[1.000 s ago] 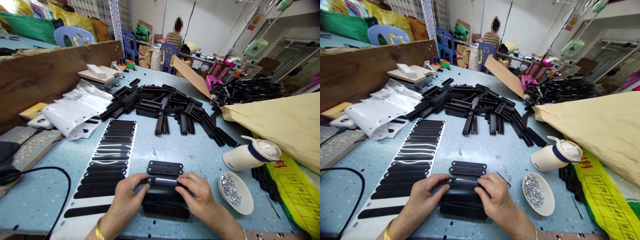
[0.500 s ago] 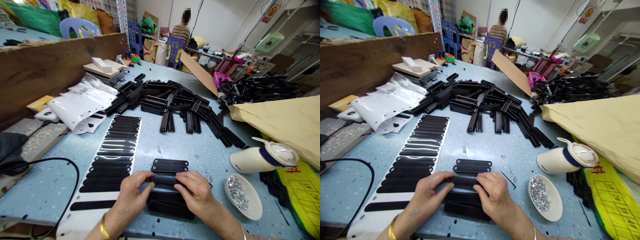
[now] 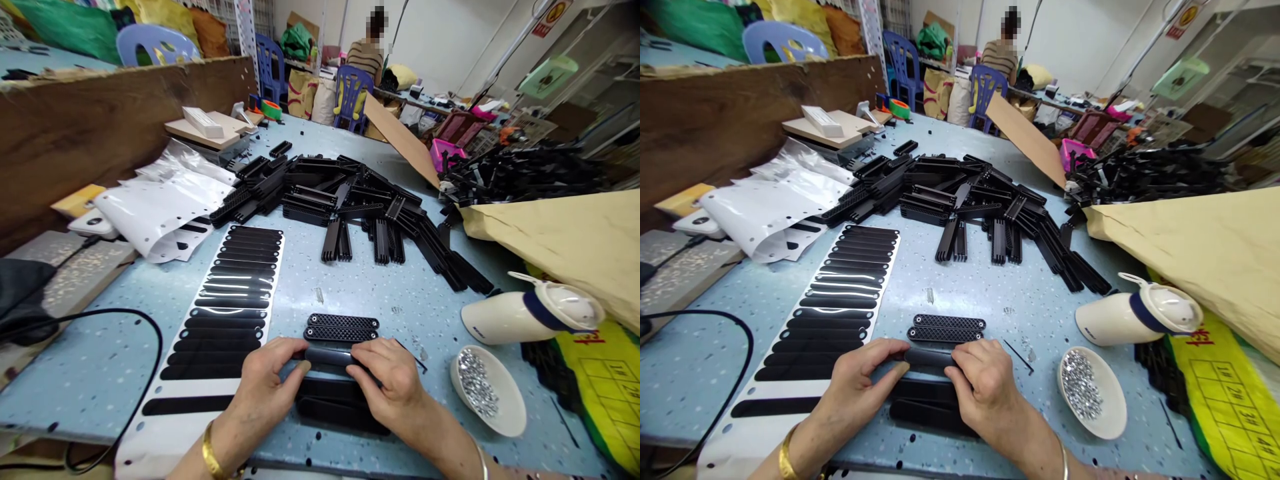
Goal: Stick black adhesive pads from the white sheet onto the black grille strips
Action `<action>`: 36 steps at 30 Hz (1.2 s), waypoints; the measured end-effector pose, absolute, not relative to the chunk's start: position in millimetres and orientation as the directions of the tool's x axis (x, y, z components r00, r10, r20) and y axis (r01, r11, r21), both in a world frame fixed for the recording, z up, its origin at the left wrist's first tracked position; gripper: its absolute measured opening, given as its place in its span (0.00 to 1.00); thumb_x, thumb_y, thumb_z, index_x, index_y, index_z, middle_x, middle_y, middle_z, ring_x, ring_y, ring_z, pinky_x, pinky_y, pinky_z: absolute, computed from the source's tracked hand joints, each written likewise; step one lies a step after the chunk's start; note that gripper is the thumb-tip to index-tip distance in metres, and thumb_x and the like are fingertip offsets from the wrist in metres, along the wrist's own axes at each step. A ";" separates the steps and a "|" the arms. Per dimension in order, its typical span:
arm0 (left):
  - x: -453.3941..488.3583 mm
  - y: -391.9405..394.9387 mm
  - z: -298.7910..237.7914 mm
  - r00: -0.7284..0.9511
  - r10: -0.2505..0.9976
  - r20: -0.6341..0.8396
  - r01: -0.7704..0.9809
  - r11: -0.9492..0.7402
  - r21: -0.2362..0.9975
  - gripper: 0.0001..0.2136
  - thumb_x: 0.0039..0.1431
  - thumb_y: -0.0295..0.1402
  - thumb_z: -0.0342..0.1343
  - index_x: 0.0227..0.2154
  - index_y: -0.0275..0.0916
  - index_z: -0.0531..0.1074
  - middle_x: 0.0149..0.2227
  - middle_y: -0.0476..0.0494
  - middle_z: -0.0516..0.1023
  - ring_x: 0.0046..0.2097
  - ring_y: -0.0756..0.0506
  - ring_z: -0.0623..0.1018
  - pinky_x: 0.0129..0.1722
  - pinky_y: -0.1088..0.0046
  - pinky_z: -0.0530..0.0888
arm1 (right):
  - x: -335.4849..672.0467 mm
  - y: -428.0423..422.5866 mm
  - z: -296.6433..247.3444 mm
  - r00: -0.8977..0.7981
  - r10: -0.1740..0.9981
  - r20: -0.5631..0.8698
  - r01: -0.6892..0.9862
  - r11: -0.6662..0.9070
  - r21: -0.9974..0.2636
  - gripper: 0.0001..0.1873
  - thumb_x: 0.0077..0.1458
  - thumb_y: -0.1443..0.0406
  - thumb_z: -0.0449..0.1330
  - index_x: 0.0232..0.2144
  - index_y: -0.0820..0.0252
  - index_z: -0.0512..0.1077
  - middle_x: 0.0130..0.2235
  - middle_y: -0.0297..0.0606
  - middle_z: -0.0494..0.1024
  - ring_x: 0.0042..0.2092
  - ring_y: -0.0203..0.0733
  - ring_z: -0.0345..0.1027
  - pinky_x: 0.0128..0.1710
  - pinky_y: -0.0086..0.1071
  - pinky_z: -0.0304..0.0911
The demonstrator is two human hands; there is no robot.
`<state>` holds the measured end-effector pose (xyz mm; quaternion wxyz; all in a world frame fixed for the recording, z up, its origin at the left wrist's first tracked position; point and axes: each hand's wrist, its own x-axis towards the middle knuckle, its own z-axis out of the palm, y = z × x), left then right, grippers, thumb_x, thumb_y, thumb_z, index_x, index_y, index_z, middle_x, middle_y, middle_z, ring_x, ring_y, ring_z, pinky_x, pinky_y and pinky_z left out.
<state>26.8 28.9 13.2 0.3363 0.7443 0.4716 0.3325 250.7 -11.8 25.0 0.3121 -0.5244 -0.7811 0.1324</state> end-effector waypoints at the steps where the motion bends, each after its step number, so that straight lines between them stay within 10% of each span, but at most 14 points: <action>1: 27.0 29.0 13.7 0.332 0.926 0.178 0.481 -0.329 0.813 0.07 0.55 0.28 0.55 0.35 0.40 0.77 0.32 0.46 0.82 0.33 0.46 0.81 0.34 0.71 0.78 | 250.0 -11.8 25.6 -0.251 0.902 0.352 0.740 0.413 -0.531 0.07 0.58 0.70 0.58 0.36 0.61 0.77 0.35 0.43 0.80 0.34 0.45 0.72 0.36 0.41 0.66; 36: 24.1 30.0 6.4 0.367 0.834 0.412 0.411 -0.543 0.733 0.07 0.58 0.27 0.57 0.36 0.43 0.79 0.35 0.48 0.84 0.37 0.47 0.83 0.40 0.73 0.80 | 253.1 -12.5 21.0 -0.168 0.931 0.324 0.585 0.358 -0.728 0.10 0.58 0.70 0.60 0.41 0.64 0.79 0.35 0.43 0.80 0.35 0.43 0.72 0.36 0.37 0.69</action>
